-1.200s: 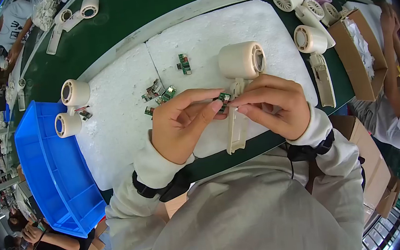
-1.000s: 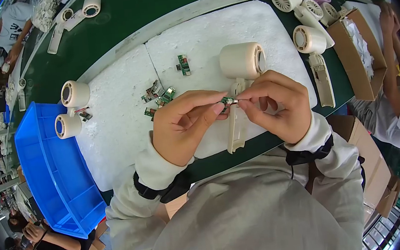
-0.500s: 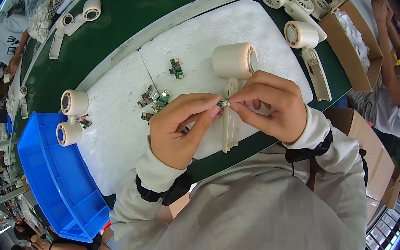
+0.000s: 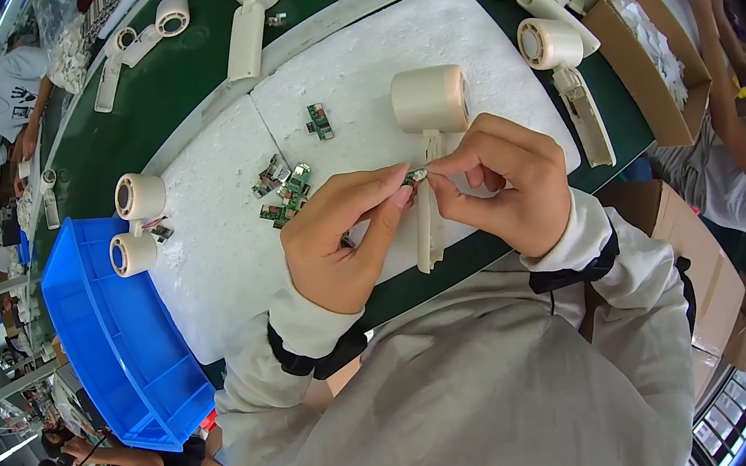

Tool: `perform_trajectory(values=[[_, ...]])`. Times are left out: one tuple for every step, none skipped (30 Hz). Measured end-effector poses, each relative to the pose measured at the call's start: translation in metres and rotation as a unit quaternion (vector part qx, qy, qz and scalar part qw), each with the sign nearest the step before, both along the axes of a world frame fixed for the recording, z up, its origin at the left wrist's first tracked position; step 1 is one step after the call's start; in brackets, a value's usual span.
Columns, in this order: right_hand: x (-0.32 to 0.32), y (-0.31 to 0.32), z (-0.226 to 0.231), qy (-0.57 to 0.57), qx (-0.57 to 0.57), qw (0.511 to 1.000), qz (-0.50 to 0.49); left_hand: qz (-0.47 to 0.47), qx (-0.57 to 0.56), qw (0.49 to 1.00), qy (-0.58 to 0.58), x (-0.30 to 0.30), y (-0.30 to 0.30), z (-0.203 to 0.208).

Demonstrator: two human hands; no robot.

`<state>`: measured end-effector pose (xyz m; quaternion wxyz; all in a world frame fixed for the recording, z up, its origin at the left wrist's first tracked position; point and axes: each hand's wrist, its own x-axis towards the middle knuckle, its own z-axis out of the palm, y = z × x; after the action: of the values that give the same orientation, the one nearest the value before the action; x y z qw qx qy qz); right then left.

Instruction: Assembling handheld fans by connecting internal circuit boards and placing components into the plastic housing.

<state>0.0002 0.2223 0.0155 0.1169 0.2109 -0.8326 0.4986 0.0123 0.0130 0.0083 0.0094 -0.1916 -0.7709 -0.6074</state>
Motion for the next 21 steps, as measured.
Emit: perform_trajectory(values=[[0.0,-0.001,0.0,0.004,-0.005,1.0,-0.007,0.015,-0.007,1.0,0.003,0.001,0.002,0.001],[0.0,-0.003,-0.001,0.008,-0.011,1.0,-0.014,0.03,-0.015,0.999,0.007,0.003,0.004,0.003],[0.0,-0.004,-0.001,0.012,-0.017,1.0,-0.022,0.045,-0.023,0.999,0.01,0.004,0.007,0.003],[0.0,-0.004,0.0,0.011,-0.018,0.999,-0.024,0.043,-0.024,0.999,0.01,0.005,0.009,0.004],[0.0,-0.004,0.002,0.004,-0.021,1.0,-0.022,0.061,-0.024,0.998,0.013,0.007,0.013,0.005],[-0.001,-0.003,0.004,-0.002,-0.025,0.999,-0.02,0.079,-0.024,0.996,0.017,0.008,0.016,0.006],[-0.001,-0.002,0.005,-0.008,-0.029,0.999,-0.019,0.096,-0.024,0.995,0.021,0.009,0.018,0.007],[-0.001,-0.002,0.006,-0.008,-0.032,0.999,-0.022,0.094,-0.027,0.995,0.021,0.009,0.018,0.007],[-0.001,-0.002,0.006,-0.026,-0.042,0.998,-0.024,0.094,-0.052,0.993,0.046,0.008,0.018,0.006],[0.0,-0.003,0.008,-0.043,-0.053,0.997,-0.027,0.094,-0.077,0.99,0.072,0.008,0.018,0.006],[0.002,-0.004,0.009,-0.059,-0.063,0.996,-0.03,0.094,-0.1,0.986,0.099,0.007,0.018,0.006],[0.005,-0.005,0.01,-0.055,-0.062,0.996,-0.034,0.09,-0.099,0.986,0.102,0.01,0.02,0.007],[0.012,-0.007,0.01,-0.077,-0.082,0.993,-0.042,0.098,-0.117,0.982,0.11,0.015,0.021,0.009],[0.013,-0.008,0.009,-0.091,-0.098,0.99,-0.049,0.109,-0.129,0.978,0.124,0.015,0.023,0.008],[0.013,-0.01,0.009,-0.104,-0.111,0.987,-0.055,0.121,-0.139,0.973,0.138,0.014,0.026,0.008],[0.014,-0.012,0.01,-0.093,-0.099,0.989,-0.058,0.121,-0.125,0.974,0.146,0.013,0.028,0.007],[0.016,-0.015,0.011,-0.108,-0.111,0.986,-0.065,0.122,-0.134,0.97,0.159,0.014,0.028,0.006],[0.016,-0.017,0.012,-0.123,-0.12,0.983,-0.071,0.125,-0.142,0.967,0.171,0.014,0.027,0.006],[0.018,-0.018,0.014,-0.117,-0.105,0.985,-0.07,0.131,-0.151,0.963,0.18,0.016,0.026,0.006],[0.019,-0.02,0.016,-0.136,-0.113,0.982,-0.07,0.139,-0.135,0.964,0.182,0.017,0.025,0.008],[0.019,-0.021,0.016,-0.156,-0.121,0.978,-0.066,0.131,-0.14,0.966,0.172,0.019,0.022,0.01]])
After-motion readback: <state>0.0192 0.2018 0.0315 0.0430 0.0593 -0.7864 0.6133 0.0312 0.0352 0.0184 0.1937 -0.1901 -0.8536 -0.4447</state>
